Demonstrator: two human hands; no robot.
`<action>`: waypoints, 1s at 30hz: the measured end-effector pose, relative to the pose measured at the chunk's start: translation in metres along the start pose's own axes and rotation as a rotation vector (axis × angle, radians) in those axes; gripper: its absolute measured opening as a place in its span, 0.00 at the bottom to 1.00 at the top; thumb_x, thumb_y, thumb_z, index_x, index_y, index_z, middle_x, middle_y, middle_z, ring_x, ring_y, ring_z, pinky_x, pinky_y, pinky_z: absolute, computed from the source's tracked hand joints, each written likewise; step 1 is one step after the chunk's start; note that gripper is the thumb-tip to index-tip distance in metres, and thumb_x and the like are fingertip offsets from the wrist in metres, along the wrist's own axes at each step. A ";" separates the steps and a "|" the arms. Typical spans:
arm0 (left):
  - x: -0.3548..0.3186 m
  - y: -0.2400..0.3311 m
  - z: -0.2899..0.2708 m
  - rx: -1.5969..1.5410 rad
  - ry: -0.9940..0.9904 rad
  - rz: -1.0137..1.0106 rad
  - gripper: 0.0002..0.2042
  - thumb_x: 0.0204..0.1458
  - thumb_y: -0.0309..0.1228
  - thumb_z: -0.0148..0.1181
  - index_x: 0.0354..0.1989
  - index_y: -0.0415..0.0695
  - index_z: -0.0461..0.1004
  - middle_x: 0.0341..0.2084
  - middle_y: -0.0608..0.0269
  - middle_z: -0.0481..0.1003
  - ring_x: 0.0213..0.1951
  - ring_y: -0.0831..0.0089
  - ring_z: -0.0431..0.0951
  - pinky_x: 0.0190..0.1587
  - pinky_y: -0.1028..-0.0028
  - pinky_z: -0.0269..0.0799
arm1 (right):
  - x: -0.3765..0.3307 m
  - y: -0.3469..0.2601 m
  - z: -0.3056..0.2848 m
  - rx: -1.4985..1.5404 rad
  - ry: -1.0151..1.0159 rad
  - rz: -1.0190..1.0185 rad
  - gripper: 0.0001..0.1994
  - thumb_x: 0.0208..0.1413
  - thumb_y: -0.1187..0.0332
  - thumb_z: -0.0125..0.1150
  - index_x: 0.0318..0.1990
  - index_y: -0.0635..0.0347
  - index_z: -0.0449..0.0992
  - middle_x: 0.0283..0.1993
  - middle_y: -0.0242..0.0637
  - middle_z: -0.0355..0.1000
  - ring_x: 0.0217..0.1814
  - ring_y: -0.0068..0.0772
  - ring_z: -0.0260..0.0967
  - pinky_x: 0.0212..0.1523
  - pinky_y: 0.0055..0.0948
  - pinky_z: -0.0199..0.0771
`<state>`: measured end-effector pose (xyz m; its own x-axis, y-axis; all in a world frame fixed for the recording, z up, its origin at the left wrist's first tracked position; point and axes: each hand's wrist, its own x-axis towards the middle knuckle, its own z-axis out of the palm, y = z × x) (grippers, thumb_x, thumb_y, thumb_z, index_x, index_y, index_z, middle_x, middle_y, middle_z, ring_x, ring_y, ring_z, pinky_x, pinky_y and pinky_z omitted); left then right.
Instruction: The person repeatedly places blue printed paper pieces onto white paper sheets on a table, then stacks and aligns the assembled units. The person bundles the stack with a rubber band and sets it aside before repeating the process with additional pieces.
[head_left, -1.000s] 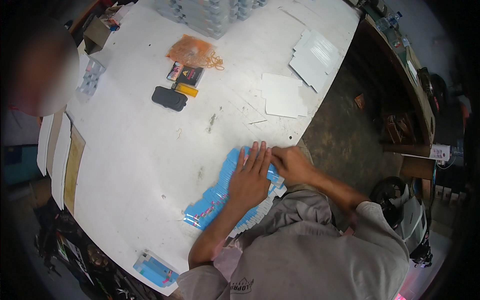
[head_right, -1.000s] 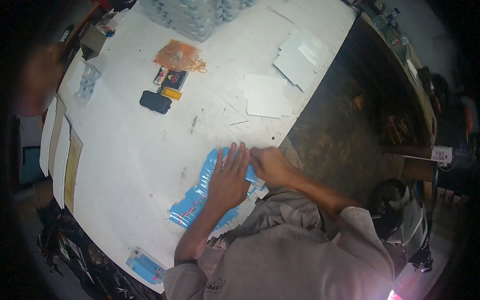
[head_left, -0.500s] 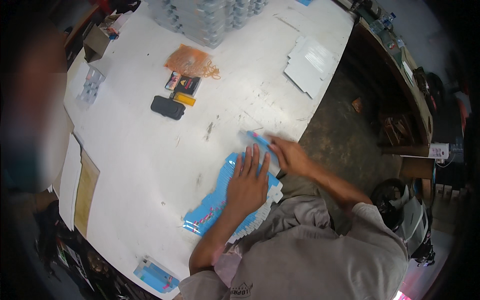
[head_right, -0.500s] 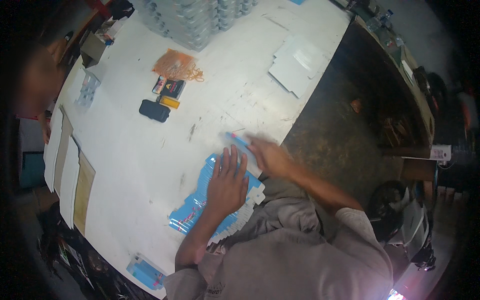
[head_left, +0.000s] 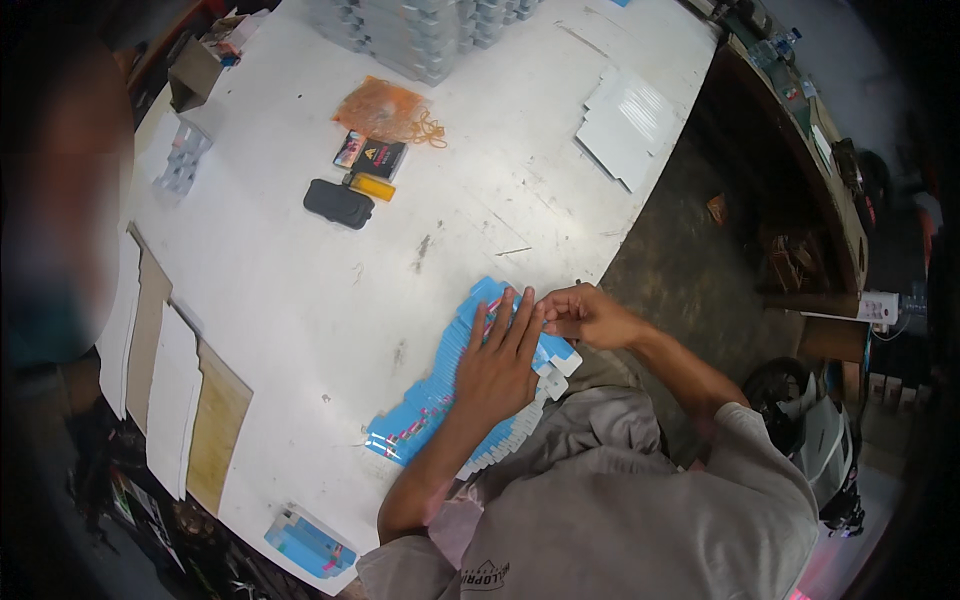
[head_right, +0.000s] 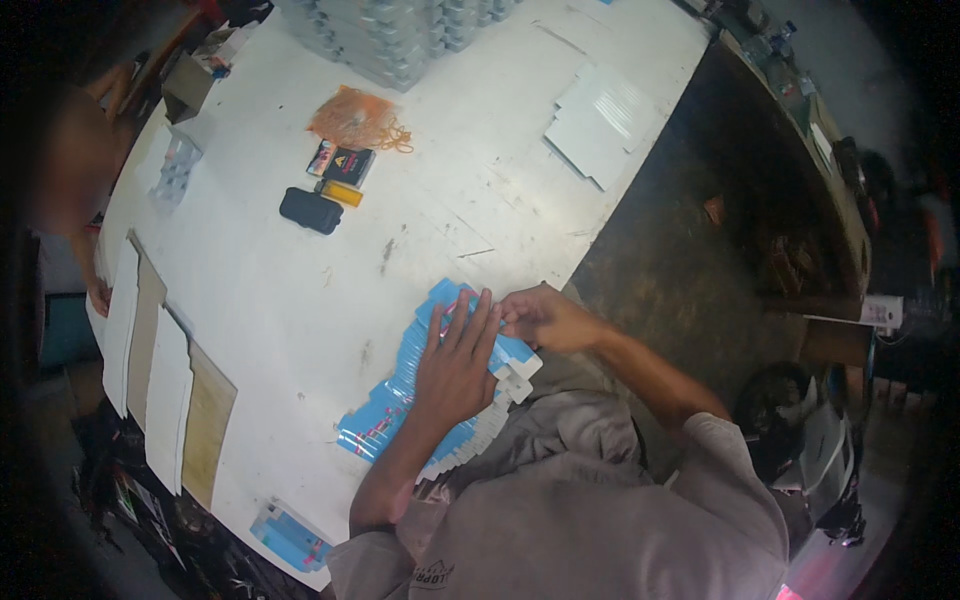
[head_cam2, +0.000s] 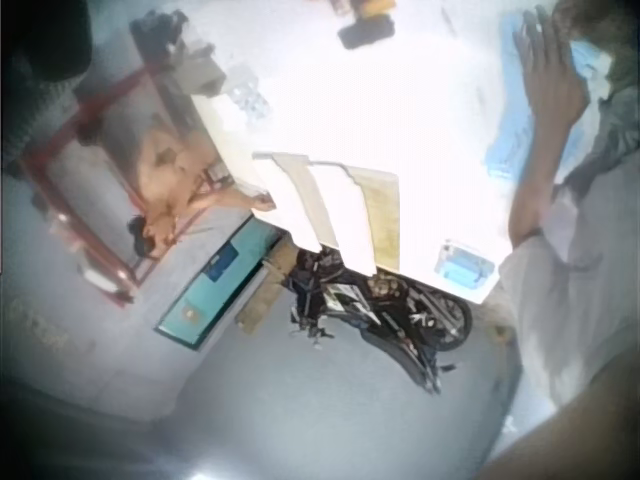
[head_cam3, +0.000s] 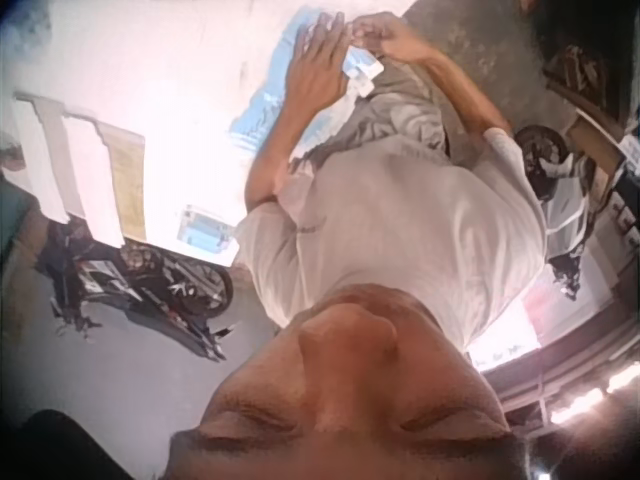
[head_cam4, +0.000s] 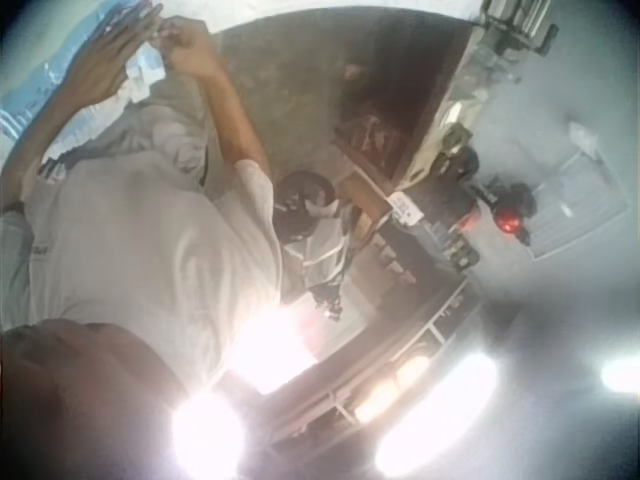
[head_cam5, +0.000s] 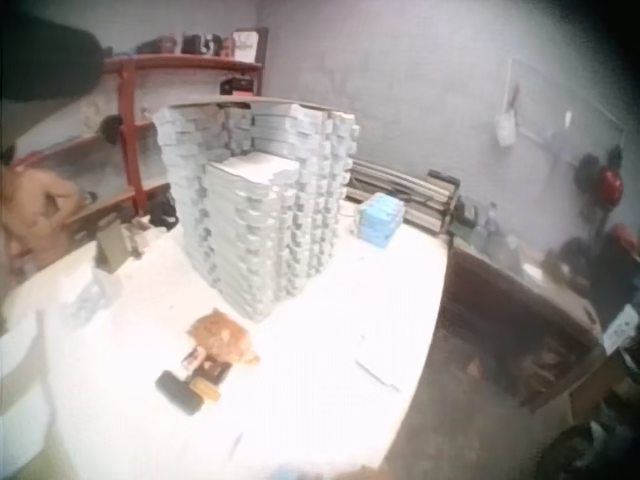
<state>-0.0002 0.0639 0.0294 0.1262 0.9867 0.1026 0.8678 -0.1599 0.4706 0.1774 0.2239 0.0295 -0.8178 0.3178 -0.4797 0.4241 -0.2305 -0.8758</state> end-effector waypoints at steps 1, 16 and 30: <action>0.004 0.000 0.004 0.011 0.000 0.017 0.37 0.48 0.36 0.62 0.70 0.33 0.68 0.76 0.45 0.60 0.78 0.48 0.53 0.79 0.41 0.42 | 0.003 0.006 0.003 -0.067 0.042 -0.078 0.11 0.66 0.69 0.66 0.51 0.63 0.82 0.44 0.36 0.83 0.40 0.27 0.77 0.45 0.30 0.78; 0.000 -0.004 0.015 -0.046 0.028 -0.089 0.30 0.62 0.46 0.61 0.67 0.40 0.71 0.71 0.50 0.67 0.72 0.49 0.64 0.70 0.45 0.56 | 0.062 -0.054 -0.348 -1.011 0.977 0.019 0.65 0.37 0.33 0.81 0.80 0.56 0.53 0.73 0.60 0.62 0.76 0.60 0.59 0.75 0.50 0.62; 0.008 0.001 -0.003 -0.016 0.029 -0.088 0.28 0.63 0.48 0.59 0.63 0.39 0.76 0.68 0.46 0.68 0.72 0.48 0.63 0.71 0.44 0.55 | 0.032 -0.023 -0.089 -1.191 0.781 -0.501 0.40 0.58 0.53 0.72 0.75 0.56 0.62 0.74 0.63 0.60 0.77 0.66 0.57 0.76 0.63 0.54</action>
<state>0.0001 0.0716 0.0332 0.0354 0.9957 0.0857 0.8670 -0.0733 0.4928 0.1762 0.3208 0.0297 -0.7254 0.6187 0.3018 0.5440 0.7839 -0.2994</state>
